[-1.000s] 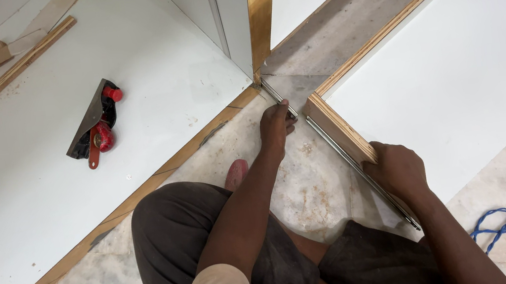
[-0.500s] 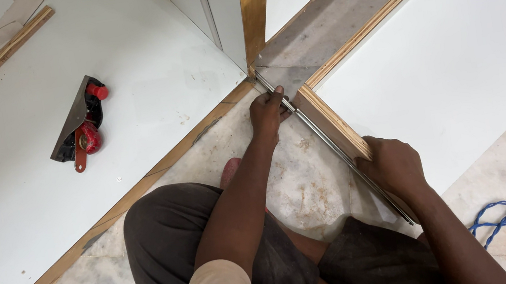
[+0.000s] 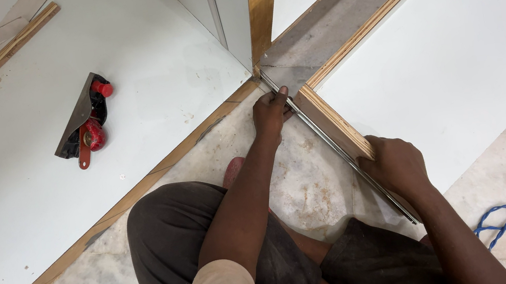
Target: The person fits a wooden drawer into a cabinet frame and uses a hand plane to smooth the edge of the cabinet base. The person adjusts the drawer position and then planes the wood trim along the bottom edge.
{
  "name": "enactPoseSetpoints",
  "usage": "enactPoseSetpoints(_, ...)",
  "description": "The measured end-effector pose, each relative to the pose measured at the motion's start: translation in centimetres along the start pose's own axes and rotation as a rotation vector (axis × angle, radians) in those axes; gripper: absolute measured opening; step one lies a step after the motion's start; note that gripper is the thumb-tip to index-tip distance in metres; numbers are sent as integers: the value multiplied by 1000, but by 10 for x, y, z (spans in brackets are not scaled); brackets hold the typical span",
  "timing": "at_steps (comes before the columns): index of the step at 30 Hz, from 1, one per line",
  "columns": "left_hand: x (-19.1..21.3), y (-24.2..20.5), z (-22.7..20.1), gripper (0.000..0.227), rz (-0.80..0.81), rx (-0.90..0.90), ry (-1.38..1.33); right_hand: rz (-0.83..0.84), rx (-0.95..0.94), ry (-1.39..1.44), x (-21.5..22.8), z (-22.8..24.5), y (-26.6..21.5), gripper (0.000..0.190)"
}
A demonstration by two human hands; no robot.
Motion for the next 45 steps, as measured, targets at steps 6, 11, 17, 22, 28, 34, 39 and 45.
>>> enactPoseSetpoints(6,-2,2,4,46,35,23,-38,-6,22,4,-2,-1,4,38)
enactPoseSetpoints(11,-3,7,14,43,69,51,-1,-24,59,17,-3,-1,6,38)
enactPoseSetpoints(17,2,20,19,41,103,21,164,-14,81,5,-6,1,8,35)
enactPoseSetpoints(22,5,23,15,38,84,-24,137,16,59,27,-10,0,10,37)
enactPoseSetpoints(28,7,24,19,39,128,7,91,-28,151,-11,-8,8,13,38)
enactPoseSetpoints(34,4,23,21,39,178,40,131,-74,197,51,-8,27,28,34)
enactPoseSetpoints(39,4,21,11,37,207,-2,184,-20,204,2,-10,44,47,34)
enactPoseSetpoints(45,5,16,12,38,213,27,174,-10,226,-4,-9,52,53,35)
Point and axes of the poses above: each hand's wrist, its own y-axis towards the middle knuckle, its own x-axis out of the back of the hand, z = x × y, the point moved 8 cm from there along y, towards the middle knuckle, and after that the axes turned 13 degrees about -z, right-handed, at the moved point
